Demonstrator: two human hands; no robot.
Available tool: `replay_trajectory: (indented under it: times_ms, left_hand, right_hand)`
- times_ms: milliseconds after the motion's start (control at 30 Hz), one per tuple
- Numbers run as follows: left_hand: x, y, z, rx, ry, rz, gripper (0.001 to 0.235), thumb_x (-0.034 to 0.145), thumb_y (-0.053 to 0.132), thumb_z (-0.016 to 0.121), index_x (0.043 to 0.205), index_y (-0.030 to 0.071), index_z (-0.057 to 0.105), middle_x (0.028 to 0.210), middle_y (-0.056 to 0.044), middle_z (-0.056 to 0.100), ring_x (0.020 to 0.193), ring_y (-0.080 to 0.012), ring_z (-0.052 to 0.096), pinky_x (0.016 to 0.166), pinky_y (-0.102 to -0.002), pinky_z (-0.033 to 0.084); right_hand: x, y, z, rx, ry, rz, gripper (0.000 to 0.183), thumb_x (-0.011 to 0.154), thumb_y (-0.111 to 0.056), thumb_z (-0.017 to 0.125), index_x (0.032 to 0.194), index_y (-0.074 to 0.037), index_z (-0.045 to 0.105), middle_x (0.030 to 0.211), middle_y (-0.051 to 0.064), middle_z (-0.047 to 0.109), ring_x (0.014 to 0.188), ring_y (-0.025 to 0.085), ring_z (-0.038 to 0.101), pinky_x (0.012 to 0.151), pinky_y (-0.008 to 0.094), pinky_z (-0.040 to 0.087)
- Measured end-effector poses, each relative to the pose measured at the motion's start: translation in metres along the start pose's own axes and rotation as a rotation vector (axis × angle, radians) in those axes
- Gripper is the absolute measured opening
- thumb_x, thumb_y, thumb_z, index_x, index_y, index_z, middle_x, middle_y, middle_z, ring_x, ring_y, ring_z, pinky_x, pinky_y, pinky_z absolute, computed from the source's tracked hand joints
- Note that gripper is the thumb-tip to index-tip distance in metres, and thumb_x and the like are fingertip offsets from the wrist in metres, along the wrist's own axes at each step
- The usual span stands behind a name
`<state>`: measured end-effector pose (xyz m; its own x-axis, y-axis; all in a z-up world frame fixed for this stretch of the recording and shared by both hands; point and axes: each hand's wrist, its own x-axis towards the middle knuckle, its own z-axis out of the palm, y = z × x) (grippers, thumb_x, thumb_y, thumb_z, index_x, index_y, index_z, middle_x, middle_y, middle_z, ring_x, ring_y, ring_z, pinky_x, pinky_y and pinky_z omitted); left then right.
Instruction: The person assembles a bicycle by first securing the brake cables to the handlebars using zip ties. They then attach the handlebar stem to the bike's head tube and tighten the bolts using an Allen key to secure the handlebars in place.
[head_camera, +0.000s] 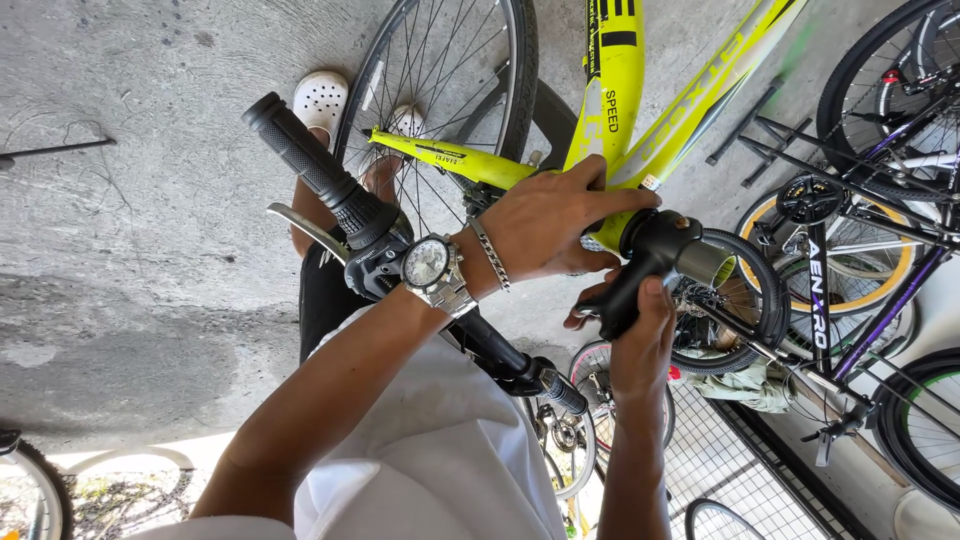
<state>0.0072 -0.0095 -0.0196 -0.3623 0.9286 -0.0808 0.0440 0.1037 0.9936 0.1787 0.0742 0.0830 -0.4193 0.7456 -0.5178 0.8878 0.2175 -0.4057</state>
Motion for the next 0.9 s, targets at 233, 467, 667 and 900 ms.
replay_trajectory:
  times_ms: [233, 467, 667, 900]
  left_hand:
    - [-0.005, -0.008, 0.0, 0.012, -0.009, -0.031, 0.077, 0.085, 0.026, 0.086, 0.15, 0.033, 0.046, 0.108, -0.015, 0.06, 0.093, -0.0419, 0.074, 0.085, -0.051, 0.058]
    - [-0.014, -0.013, -0.005, -0.048, 0.031, -0.062, 0.081, 0.085, 0.023, 0.085, 0.154, 0.03, 0.042, 0.108, -0.016, 0.062, 0.091, -0.037, 0.074, 0.083, -0.048, 0.058]
    - [-0.018, -0.016, -0.008, -0.217, 0.056, -0.067, 0.074, 0.087, 0.014, 0.079, 0.152, 0.026, 0.044, 0.109, -0.02, 0.064, 0.094, -0.0382, 0.074, 0.081, -0.046, 0.059]
    - [-0.028, -0.016, -0.004, -0.246, 0.138, -0.01, 0.068, 0.087, 0.009, 0.075, 0.149, 0.018, 0.047, 0.105, -0.026, 0.064, 0.09, -0.0418, 0.073, 0.073, -0.046, 0.061]
  right_hand:
    - [0.005, -0.012, 0.007, 0.286, -0.124, -0.058, 0.054, 0.108, -0.047, 0.023, 0.104, -0.003, 0.053, 0.069, 0.022, 0.067, 0.057, 0.031, 0.072, 0.056, 0.037, 0.059]
    - [0.009, -0.016, 0.002, 0.324, -0.217, -0.085, 0.052, 0.109, -0.047, 0.025, 0.108, -0.002, 0.051, 0.074, 0.024, 0.068, 0.065, 0.036, 0.075, 0.059, 0.041, 0.061]
    - [0.006, -0.019, 0.007, 0.204, -0.139, -0.137, 0.051, 0.109, -0.044, 0.03, 0.107, -0.001, 0.056, 0.077, 0.019, 0.072, 0.062, 0.027, 0.072, 0.057, 0.031, 0.056]
    - [0.013, -0.014, 0.002, 0.259, -0.196, -0.183, 0.051, 0.108, -0.044, 0.033, 0.102, 0.001, 0.057, 0.066, 0.02, 0.069, 0.055, 0.029, 0.073, 0.051, 0.028, 0.052]
